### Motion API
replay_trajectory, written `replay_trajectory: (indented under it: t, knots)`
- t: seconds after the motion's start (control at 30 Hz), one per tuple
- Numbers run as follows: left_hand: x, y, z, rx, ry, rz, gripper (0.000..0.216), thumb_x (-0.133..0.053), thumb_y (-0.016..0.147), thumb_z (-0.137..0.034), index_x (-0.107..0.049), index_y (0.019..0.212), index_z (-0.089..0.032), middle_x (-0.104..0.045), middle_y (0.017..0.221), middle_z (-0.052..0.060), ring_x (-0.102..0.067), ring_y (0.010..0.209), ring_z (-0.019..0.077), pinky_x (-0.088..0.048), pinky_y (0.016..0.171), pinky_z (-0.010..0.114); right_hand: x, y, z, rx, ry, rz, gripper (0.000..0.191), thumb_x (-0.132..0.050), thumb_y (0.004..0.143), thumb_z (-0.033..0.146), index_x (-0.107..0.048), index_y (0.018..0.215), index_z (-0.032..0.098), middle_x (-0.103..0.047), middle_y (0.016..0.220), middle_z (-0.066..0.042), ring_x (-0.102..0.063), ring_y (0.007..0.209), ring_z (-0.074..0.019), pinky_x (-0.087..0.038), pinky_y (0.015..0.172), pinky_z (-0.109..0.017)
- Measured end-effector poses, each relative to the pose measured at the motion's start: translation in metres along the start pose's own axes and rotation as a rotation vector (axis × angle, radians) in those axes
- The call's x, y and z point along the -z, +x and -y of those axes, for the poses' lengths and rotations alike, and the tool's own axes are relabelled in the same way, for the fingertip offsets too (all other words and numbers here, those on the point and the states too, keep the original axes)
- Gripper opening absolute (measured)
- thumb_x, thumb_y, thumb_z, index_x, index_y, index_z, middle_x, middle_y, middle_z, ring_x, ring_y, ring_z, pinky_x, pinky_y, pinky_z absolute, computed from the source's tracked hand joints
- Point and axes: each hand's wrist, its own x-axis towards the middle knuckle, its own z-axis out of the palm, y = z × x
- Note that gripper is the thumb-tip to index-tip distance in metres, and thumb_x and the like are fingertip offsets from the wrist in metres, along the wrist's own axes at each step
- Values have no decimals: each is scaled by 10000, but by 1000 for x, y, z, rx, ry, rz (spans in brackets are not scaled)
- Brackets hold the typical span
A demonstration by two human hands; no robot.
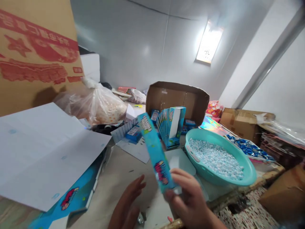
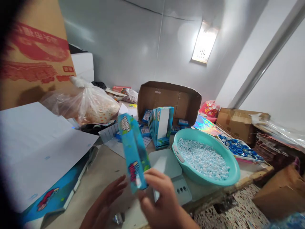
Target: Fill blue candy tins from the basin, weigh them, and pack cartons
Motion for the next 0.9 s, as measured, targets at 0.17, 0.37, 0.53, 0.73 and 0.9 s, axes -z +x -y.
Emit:
replay_trajectory:
  t: [0.17,0.37,0.53,0.73,0.9]
  knots:
    - [-38,52,-39,-379,603,7,309,-667,818,-496,-710,991,-245,-717,990,82,-656,957,281,-525,901,409,43,39,-39,-60,-229,-284,74,-635,837,206,-692,884,195,-677,901,-64,-625,862,-208,-507,799,-336]
    - [-119,197,-136,-768,744,129,571,-582,877,-432,-485,1396,-216,-539,1425,108,-464,1344,268,-325,1158,427,11,84,-127,-225,-469,-437,218,-525,882,303,-606,1025,160,-669,996,-108,-607,942,-238,-484,866,-371]
    - [-150,263,-145,-762,863,382,555,-611,839,-424,-559,1349,-213,-591,1376,88,-560,1257,248,-420,1089,350,1,88,-167,-278,-568,-460,197,-452,864,205,-595,990,156,-649,981,-139,-569,967,-265,-460,870,-410]
    - [-139,281,-127,-741,876,406,577,-482,860,-342,-494,1415,-186,-548,1428,81,-504,1328,230,-351,1155,344,10,84,-185,-343,-646,-296,78,-546,784,135,-609,811,172,-658,848,-78,-583,830,-211,-438,753,-299]
    - [-137,286,-149,-670,911,458,578,-317,899,-323,-501,1410,-123,-532,1460,99,-484,1362,215,-376,1136,343,11,86,-183,-383,-669,-178,85,-629,719,108,-638,779,168,-688,839,-86,-614,820,-218,-442,730,-283]
